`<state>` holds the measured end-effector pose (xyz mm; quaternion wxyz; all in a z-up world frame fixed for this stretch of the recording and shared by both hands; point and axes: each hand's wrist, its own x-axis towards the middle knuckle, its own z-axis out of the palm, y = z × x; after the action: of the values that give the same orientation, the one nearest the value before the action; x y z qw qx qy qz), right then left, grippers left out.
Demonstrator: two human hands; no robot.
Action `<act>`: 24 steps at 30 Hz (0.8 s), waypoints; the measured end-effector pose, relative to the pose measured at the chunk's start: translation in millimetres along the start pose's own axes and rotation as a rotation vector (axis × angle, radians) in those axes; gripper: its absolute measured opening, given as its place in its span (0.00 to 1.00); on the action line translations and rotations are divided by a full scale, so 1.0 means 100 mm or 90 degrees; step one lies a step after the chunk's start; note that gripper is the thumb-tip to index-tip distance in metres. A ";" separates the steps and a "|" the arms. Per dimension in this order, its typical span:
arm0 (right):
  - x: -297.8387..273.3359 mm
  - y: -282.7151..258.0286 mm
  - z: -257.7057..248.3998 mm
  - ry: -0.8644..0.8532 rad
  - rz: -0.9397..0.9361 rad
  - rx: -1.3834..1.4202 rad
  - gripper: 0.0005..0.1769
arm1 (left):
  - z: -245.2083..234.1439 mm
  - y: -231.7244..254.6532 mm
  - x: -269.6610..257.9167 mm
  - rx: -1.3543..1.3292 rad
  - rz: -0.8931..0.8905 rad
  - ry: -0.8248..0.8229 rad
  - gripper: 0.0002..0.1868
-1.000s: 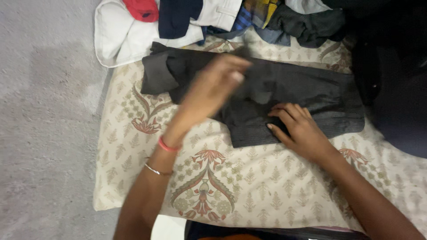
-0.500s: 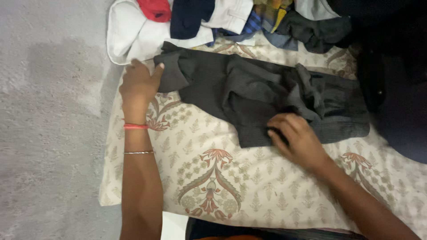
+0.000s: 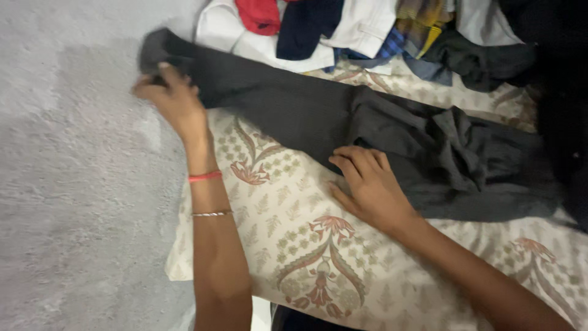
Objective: The person folds a pair of dark gray trousers on a bed and then places them into an open suitcase.
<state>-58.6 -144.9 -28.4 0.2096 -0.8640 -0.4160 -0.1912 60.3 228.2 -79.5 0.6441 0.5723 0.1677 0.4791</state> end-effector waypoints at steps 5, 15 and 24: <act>0.12 -0.03 0.22 0.012 0.059 -0.049 0.19 | 0.19 0.32 -0.45 0.499 -0.034 -0.264 0.42; 0.00 0.05 0.25 0.062 0.082 -0.006 0.06 | 0.43 1.05 -0.92 0.817 0.032 -0.741 0.49; 0.01 0.04 0.20 0.001 0.045 0.067 0.09 | 0.27 0.71 -0.66 0.559 -0.111 -0.863 0.12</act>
<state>-51.6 -136.2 -45.5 0.2612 -0.8657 -0.3949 -0.1623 18.6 151.5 -29.5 0.3575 0.9234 -0.0422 -0.1328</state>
